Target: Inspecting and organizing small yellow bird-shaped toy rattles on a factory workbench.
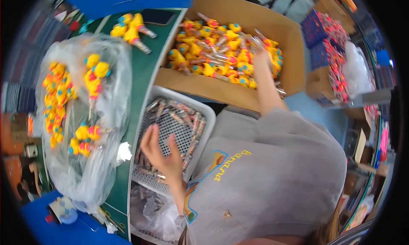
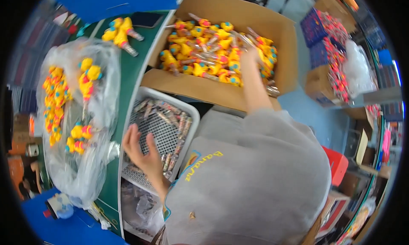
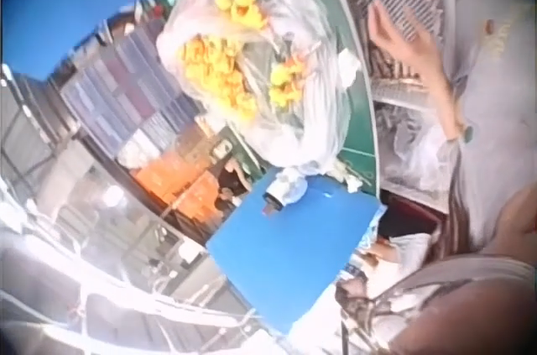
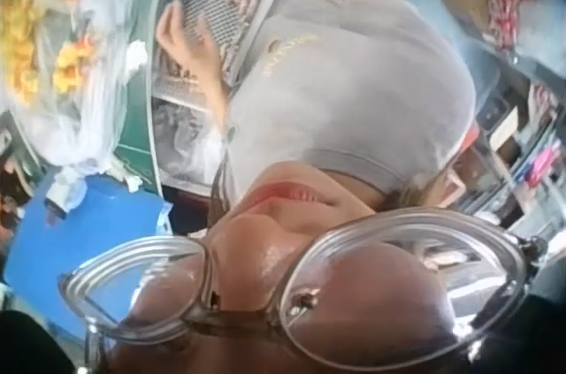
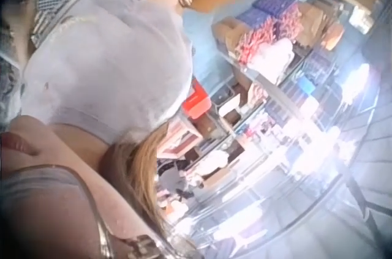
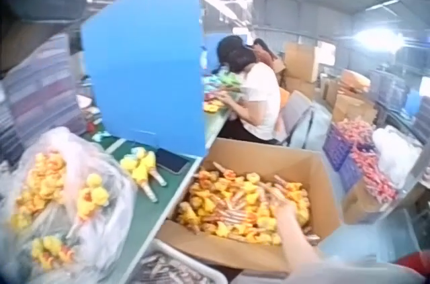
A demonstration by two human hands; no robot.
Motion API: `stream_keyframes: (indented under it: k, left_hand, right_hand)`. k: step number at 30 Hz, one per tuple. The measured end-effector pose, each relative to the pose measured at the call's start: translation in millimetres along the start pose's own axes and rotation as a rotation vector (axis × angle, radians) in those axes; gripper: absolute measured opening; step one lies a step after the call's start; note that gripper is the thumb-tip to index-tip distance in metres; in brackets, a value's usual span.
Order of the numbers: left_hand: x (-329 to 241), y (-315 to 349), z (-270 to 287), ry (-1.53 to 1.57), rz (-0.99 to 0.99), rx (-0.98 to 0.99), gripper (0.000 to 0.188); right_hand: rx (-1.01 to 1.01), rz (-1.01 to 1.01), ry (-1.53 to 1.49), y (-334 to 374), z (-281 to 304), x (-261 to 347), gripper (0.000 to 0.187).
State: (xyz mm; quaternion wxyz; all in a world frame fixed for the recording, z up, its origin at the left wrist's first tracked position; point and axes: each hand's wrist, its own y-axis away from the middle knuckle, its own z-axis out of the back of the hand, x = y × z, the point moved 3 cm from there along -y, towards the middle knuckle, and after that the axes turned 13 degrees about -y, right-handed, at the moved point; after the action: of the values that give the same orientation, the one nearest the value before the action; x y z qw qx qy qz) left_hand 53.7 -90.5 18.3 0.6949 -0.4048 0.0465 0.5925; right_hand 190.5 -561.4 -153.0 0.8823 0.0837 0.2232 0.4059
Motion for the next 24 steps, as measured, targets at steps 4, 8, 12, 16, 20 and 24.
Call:
stream_keyframes:
  k: [4, 8, 12, 16, 20, 24]
  left_hand:
    - [6, 1, 5, 0.049, 0.013, 0.018, 0.043]
    - [12, -1, 13, 0.038, 0.046, 0.019, 0.04]
    - [25, 6, 18, 0.01, 0.122, 0.046, 0.034]
    - [44, 25, 22, 0.032, 0.181, 0.275, 0.023]
    - [46, 67, 17, 0.054, 0.286, 0.642, 0.023]
    - [41, 94, 8, 0.032, 0.253, 0.668, 0.026]
  right_hand:
    - [-0.305, 0.175, -1.55, -13, 28, 24, 0.032]
    - [-0.384, -0.088, -2.997, 27, 80, 99, 0.023]
    - [-0.033, 1.065, -2.176, 111, 180, 214, 0.028]
    - [-0.647, 1.148, -1.193, 157, 215, 292, 0.056]
    - [-0.611, 1.031, -1.088, 143, 217, 324, 0.063]
    - [-0.67, 1.129, -1.299, 142, 231, 314, 0.06]
